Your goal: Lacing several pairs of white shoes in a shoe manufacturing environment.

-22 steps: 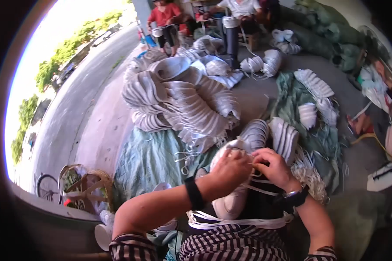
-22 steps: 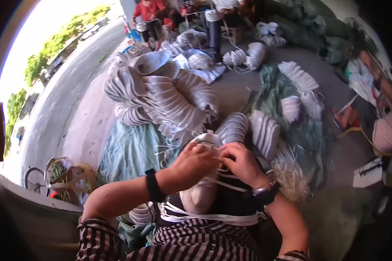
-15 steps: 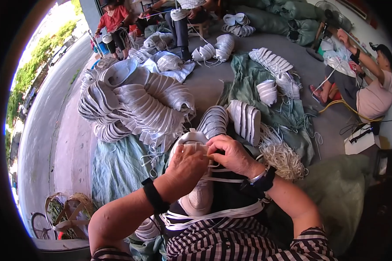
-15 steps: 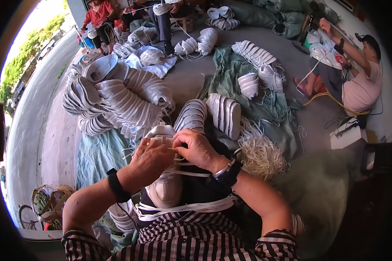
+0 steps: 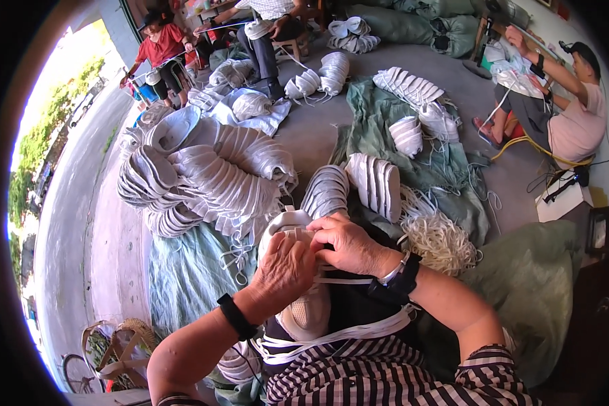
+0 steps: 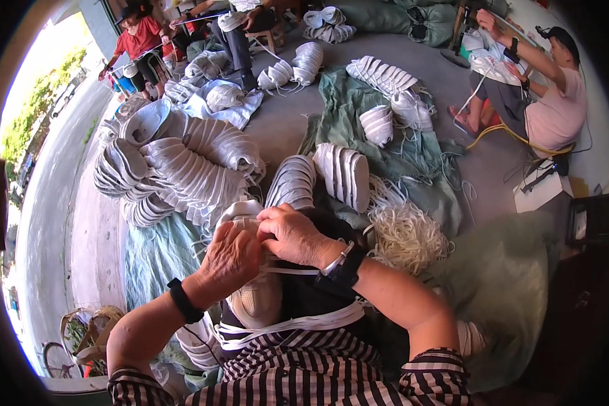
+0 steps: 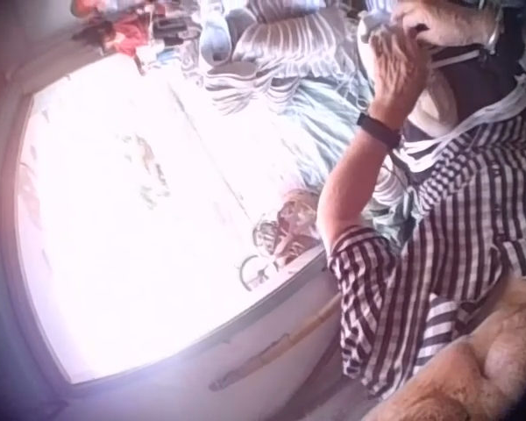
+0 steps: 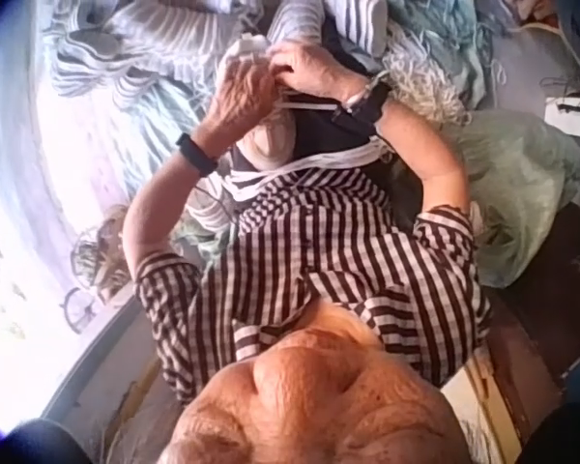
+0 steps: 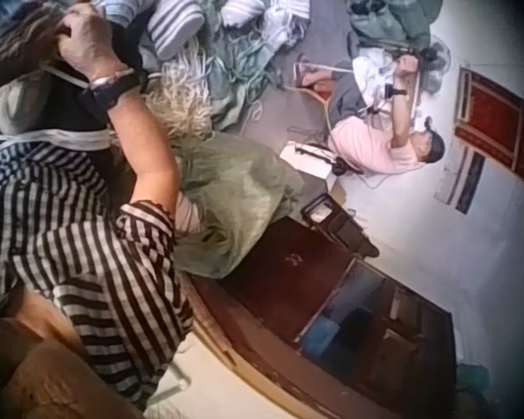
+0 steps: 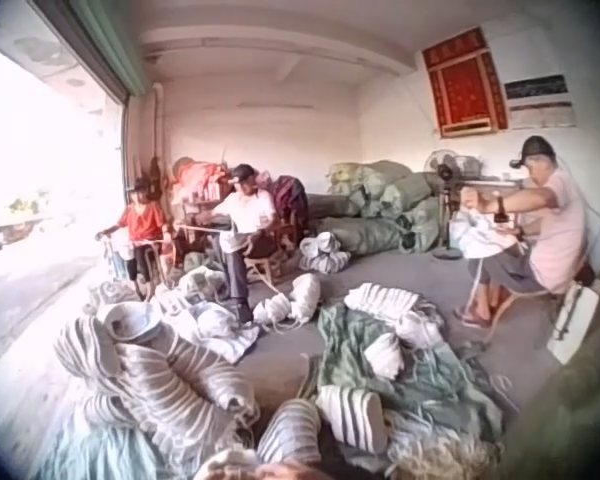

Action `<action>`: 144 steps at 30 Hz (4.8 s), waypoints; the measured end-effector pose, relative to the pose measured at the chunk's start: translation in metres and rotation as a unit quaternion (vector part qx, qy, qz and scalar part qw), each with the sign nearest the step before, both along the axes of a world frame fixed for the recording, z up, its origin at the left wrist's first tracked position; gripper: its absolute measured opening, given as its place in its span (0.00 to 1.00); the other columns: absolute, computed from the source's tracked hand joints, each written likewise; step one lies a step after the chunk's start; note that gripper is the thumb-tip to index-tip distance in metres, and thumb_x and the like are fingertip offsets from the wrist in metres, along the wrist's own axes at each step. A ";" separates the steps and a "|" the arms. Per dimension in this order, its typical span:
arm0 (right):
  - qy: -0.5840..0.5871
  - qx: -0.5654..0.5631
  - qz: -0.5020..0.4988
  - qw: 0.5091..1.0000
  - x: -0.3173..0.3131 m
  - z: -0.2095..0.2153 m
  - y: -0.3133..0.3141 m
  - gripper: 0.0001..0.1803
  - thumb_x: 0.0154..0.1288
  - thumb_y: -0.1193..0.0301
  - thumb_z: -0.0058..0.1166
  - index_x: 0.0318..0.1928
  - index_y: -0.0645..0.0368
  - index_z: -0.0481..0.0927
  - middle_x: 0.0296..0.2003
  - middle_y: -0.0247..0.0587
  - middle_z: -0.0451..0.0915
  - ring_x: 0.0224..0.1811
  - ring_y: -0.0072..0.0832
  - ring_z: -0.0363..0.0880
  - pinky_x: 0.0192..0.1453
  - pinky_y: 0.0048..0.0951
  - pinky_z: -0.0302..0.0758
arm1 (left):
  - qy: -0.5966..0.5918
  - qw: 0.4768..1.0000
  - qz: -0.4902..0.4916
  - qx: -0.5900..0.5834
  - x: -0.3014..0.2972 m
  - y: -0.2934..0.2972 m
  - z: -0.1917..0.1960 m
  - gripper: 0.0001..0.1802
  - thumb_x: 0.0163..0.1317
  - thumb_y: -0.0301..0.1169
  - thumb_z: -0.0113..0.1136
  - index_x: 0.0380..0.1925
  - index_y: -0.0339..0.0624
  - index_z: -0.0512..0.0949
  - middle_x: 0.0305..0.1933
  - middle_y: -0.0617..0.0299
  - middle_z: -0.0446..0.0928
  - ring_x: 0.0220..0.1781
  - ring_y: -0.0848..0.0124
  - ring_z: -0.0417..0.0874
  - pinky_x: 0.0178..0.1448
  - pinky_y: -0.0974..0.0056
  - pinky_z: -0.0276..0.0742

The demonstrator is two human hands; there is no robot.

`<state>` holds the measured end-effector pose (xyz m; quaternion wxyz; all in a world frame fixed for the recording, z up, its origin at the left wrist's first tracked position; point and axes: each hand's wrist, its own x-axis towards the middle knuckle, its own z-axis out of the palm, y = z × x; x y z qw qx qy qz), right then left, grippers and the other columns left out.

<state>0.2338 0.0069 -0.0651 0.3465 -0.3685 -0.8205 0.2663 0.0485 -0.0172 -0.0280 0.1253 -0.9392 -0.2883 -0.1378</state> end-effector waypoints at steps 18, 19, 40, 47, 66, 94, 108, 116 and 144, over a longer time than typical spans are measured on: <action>-0.098 0.015 0.057 0.993 -0.001 0.020 -0.008 0.04 0.51 0.72 0.60 0.26 0.58 0.79 0.55 0.49 0.72 0.56 0.44 0.70 0.61 0.39 0.65 | -0.089 0.988 0.000 -0.122 -0.016 -0.013 0.029 0.12 0.47 0.29 0.62 0.34 0.44 0.76 0.37 0.59 0.71 0.43 0.60 0.72 0.53 0.57 0.68; -0.113 0.010 0.054 0.992 -0.002 0.022 -0.008 0.04 0.50 0.72 0.60 0.26 0.58 0.80 0.55 0.49 0.72 0.56 0.44 0.70 0.61 0.40 0.65 | -0.056 0.994 0.029 -0.091 -0.022 -0.003 0.033 0.11 0.47 0.29 0.62 0.33 0.44 0.77 0.39 0.58 0.72 0.46 0.59 0.71 0.54 0.56 0.67; -0.033 0.072 -0.073 0.994 -0.027 -0.002 -0.027 0.04 0.49 0.78 0.59 0.28 0.64 0.78 0.57 0.53 0.70 0.61 0.47 0.67 0.66 0.41 0.62 | 0.019 0.952 0.110 -0.284 -0.025 0.019 0.022 0.08 0.47 0.34 0.57 0.28 0.48 0.81 0.40 0.59 0.73 0.50 0.59 0.65 0.53 0.54 0.63; -0.074 0.020 0.018 0.997 -0.008 0.018 -0.028 0.06 0.52 0.79 0.57 0.33 0.65 0.79 0.59 0.56 0.68 0.62 0.48 0.66 0.66 0.41 0.62 | 0.022 0.967 0.122 -0.222 -0.013 0.007 -0.008 0.08 0.47 0.41 0.60 0.25 0.53 0.83 0.37 0.62 0.76 0.49 0.58 0.67 0.50 0.50 0.63; -0.021 -0.082 -0.065 0.994 -0.001 0.026 -0.042 0.09 0.61 0.70 0.57 0.28 0.63 0.77 0.27 0.41 0.78 0.26 0.36 0.78 0.30 0.30 0.73 | -0.495 0.426 0.031 -0.757 -0.043 -0.006 0.008 0.23 0.70 0.46 0.47 0.47 0.36 0.78 0.33 0.61 0.80 0.33 0.73 0.82 0.42 0.69 0.79; 0.307 -0.355 -0.158 0.869 0.070 0.021 -0.037 0.12 0.66 0.71 0.52 0.47 0.61 0.79 0.27 0.31 0.78 0.20 0.11 0.68 0.23 0.12 0.66 | -0.074 0.980 0.104 -0.153 -0.031 -0.029 0.013 0.12 0.46 0.37 0.68 0.33 0.52 0.81 0.33 0.64 0.68 0.38 0.64 0.70 0.40 0.63 0.71; -0.017 -0.190 0.013 0.982 0.014 0.023 -0.024 0.08 0.58 0.73 0.59 0.37 0.63 0.79 0.27 0.41 0.80 0.27 0.28 0.79 0.36 0.27 0.74 | -0.171 0.962 0.197 -0.078 -0.027 -0.019 0.026 0.07 0.44 0.29 0.65 0.23 0.47 0.76 0.30 0.62 0.69 0.36 0.62 0.71 0.43 0.59 0.67; 0.068 -0.292 -0.011 0.954 0.040 0.017 -0.019 0.09 0.56 0.70 0.62 0.30 0.64 0.82 0.20 0.35 0.78 0.25 0.13 0.72 0.30 0.21 0.70 | -0.413 0.864 0.201 -0.206 -0.025 -0.004 -0.021 0.13 0.47 0.24 0.64 0.35 0.40 0.76 0.35 0.57 0.72 0.37 0.60 0.74 0.39 0.61 0.73; 0.096 -0.228 -0.049 0.968 0.031 0.027 -0.071 0.10 0.57 0.77 0.58 0.41 0.64 0.80 0.28 0.46 0.79 0.27 0.32 0.80 0.33 0.25 0.76 | -0.595 0.506 0.240 -0.577 -0.069 -0.013 0.006 0.09 0.69 0.32 0.49 0.43 0.40 0.73 0.25 0.67 0.73 0.15 0.84 0.65 0.21 0.76 0.69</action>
